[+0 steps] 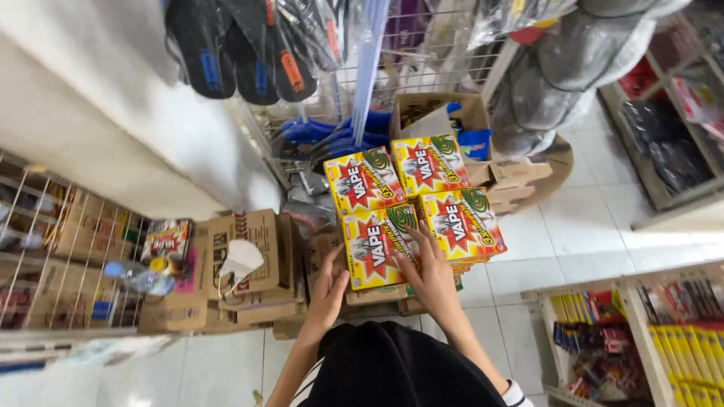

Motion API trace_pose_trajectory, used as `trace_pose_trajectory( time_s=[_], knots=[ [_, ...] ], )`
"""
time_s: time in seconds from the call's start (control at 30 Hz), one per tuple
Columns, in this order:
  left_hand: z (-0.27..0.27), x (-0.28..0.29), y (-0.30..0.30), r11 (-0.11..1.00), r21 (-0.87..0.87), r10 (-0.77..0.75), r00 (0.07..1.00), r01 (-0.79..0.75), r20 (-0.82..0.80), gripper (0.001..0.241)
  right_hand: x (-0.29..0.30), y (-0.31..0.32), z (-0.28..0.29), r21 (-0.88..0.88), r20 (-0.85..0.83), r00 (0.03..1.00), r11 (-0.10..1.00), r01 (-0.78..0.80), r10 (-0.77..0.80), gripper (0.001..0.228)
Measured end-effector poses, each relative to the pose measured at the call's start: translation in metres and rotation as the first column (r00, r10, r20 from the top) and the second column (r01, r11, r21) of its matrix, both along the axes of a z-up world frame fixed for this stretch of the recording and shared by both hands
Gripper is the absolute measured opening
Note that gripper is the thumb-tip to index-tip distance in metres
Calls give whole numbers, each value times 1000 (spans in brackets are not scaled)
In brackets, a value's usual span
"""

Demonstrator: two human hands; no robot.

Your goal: The person picks up boxes of mosquito coils from a stack on the floor and places them onto a metal shelf.

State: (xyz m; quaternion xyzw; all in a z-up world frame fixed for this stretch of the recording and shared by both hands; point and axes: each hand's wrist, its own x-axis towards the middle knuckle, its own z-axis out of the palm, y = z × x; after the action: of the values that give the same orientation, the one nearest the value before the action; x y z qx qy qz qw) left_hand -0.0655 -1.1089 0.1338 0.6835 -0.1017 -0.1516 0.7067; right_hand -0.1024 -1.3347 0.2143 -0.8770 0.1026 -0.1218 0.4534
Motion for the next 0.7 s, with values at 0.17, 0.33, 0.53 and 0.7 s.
trace_pose_trajectory(
  time_s=[0.17, 0.33, 0.53, 0.7],
  knots=[
    [-8, -20, -12, 986, -21, 168, 986, -167, 11, 56, -11, -10, 7, -142, 169, 974, 982, -128, 151, 35],
    [-2, -36, -31, 916, -170, 379, 922, -362, 80, 49, -13, -18, 7, -281, 261, 911, 928, -246, 320, 23],
    [-3, -43, -21, 771, -283, 604, 796, -570, 44, 43, -21, -21, 1, -55, 199, 869, 890, -452, 454, 27],
    [14, -50, -2, 696, -499, 568, 821, -516, -57, 43, -19, -27, -20, 321, 323, 856, 804, -501, 404, 43]
  ],
)
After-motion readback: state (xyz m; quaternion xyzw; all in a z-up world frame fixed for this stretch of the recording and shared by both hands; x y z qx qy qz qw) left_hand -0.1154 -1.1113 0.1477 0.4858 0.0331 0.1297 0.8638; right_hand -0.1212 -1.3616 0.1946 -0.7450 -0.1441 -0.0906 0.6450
